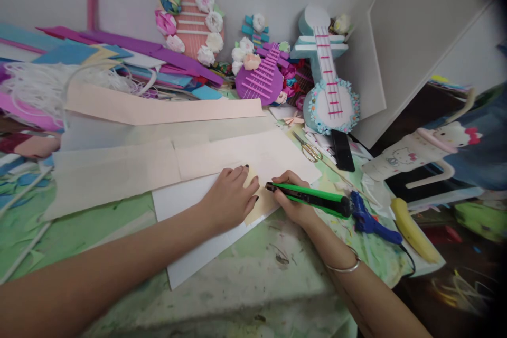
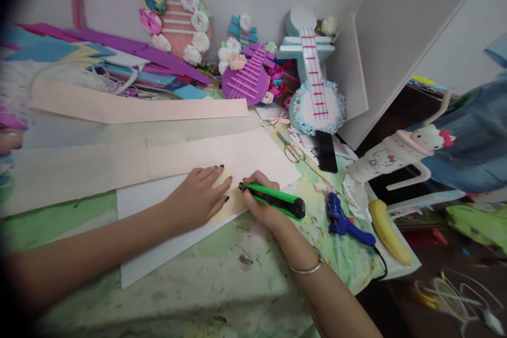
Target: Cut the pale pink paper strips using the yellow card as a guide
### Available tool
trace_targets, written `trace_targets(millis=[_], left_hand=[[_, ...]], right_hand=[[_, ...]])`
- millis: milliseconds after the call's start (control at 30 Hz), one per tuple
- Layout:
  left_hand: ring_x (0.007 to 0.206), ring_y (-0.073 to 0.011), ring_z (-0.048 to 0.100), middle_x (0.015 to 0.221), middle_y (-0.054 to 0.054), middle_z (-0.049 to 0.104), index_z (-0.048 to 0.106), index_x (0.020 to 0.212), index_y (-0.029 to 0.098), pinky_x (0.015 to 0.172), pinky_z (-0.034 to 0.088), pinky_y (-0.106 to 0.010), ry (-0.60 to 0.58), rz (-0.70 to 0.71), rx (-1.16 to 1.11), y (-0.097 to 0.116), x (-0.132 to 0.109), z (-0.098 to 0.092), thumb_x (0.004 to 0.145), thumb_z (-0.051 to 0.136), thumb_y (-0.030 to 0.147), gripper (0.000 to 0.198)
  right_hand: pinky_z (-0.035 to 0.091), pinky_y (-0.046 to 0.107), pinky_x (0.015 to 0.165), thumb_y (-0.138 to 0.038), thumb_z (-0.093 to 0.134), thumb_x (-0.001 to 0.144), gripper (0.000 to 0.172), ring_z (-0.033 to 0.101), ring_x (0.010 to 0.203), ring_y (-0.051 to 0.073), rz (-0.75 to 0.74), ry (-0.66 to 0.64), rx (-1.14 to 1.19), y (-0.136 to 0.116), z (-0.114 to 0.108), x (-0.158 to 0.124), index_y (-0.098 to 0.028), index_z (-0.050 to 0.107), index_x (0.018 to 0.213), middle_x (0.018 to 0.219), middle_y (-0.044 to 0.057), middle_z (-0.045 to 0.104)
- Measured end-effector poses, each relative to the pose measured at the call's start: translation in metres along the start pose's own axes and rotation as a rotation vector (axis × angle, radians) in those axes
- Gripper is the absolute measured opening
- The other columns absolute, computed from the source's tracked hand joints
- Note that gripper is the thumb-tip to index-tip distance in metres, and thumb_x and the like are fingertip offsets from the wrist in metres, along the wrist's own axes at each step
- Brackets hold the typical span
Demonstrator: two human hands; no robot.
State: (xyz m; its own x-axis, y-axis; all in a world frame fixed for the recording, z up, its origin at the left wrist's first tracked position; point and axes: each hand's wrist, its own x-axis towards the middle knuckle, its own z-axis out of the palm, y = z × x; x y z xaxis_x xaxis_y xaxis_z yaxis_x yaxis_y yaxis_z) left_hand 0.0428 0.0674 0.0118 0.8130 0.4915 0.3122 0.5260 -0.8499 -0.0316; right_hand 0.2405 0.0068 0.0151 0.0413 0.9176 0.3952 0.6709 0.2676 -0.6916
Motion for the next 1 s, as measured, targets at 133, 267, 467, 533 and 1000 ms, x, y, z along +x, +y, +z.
trace_targets(millis=[133, 267, 467, 533, 1000], left_hand=[[0.116, -0.0342, 0.053, 0.129, -0.024, 0.055, 0.057, 0.124, 0.012, 0.089, 0.04, -0.044, -0.002, -0.005, -0.008, 0.0, 0.0, 0.0, 0.095, 0.045, 0.031, 0.037], [0.116, -0.0348, 0.053, 0.129, -0.025, 0.054, 0.057, 0.125, 0.012, 0.09, 0.04, -0.044, -0.015, -0.005, -0.013, 0.0, 0.001, -0.003, 0.095, 0.043, 0.031, 0.037], [0.117, -0.0352, 0.053, 0.13, -0.025, 0.053, 0.057, 0.125, 0.011, 0.09, 0.04, -0.045, -0.036, 0.003, -0.007, 0.0, 0.001, -0.005, 0.095, 0.043, 0.03, 0.038], [0.116, -0.0359, 0.053, 0.129, -0.026, 0.054, 0.057, 0.125, 0.011, 0.089, 0.04, -0.045, -0.023, 0.008, -0.016, -0.001, 0.001, -0.004, 0.095, 0.044, 0.03, 0.038], [0.118, -0.0378, 0.051, 0.13, -0.028, 0.053, 0.057, 0.126, 0.009, 0.09, 0.04, -0.047, -0.008, 0.009, -0.051, -0.001, 0.0, -0.004, 0.097, 0.042, 0.037, 0.043]], right_hand=[[0.049, 0.027, 0.061, -0.02, 0.058, 0.076, 0.01, 0.065, 0.066, 0.016, 0.011, -0.017, 0.015, 0.0, 0.0, -0.001, -0.023, 0.057, 0.085, 0.079, 0.0, 0.071], [0.049, 0.026, 0.061, -0.02, 0.058, 0.075, 0.01, 0.066, 0.065, 0.016, 0.014, -0.016, 0.017, -0.001, -0.002, -0.001, -0.023, 0.057, 0.085, 0.079, 0.0, 0.072], [0.051, 0.027, 0.059, -0.021, 0.058, 0.074, 0.008, 0.067, 0.062, 0.017, -0.005, 0.008, -0.009, -0.006, -0.001, -0.002, -0.024, 0.056, 0.081, 0.076, 0.0, 0.073], [0.051, 0.026, 0.058, -0.02, 0.058, 0.074, 0.008, 0.066, 0.06, 0.016, -0.023, 0.024, -0.015, -0.007, 0.0, -0.002, -0.024, 0.056, 0.08, 0.074, 0.0, 0.072], [0.051, 0.024, 0.057, -0.021, 0.059, 0.082, 0.009, 0.065, 0.062, 0.013, -0.028, -0.029, 0.002, -0.006, -0.005, -0.012, -0.023, 0.06, 0.09, 0.077, 0.001, 0.071]])
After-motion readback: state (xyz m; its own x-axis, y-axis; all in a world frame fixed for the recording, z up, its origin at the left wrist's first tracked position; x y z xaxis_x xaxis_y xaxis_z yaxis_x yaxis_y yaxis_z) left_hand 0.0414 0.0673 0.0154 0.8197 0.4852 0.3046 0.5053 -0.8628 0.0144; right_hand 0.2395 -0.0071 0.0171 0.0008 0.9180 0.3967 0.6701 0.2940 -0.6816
